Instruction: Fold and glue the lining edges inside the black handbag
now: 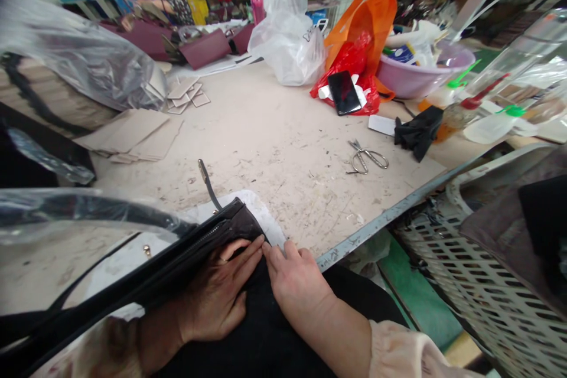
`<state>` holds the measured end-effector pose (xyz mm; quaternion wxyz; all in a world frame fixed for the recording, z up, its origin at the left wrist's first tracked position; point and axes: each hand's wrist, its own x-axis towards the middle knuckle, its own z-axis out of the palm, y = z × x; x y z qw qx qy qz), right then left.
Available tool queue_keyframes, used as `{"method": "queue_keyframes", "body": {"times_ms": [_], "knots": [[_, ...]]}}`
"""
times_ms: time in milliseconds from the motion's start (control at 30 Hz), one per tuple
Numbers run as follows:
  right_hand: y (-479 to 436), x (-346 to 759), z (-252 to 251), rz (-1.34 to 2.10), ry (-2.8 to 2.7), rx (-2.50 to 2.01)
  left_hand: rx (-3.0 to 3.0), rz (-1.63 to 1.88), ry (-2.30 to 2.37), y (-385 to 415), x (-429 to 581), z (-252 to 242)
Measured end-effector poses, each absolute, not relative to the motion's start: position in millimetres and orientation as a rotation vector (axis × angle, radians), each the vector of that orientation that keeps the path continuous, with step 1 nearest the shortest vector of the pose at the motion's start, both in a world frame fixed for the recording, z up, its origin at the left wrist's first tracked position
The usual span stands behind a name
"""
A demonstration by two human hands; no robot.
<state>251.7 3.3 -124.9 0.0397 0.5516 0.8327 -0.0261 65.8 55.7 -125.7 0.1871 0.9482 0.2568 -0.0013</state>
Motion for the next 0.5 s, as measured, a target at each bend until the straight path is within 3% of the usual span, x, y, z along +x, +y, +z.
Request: {"method": "queue_keyframes", "body": {"times_ms": [500], "knots": [[-0.6,264.4,-120.0,-0.104,2.672,1.567,2.672,0.008,0.737,56.6,66.9,-126.7]]}}
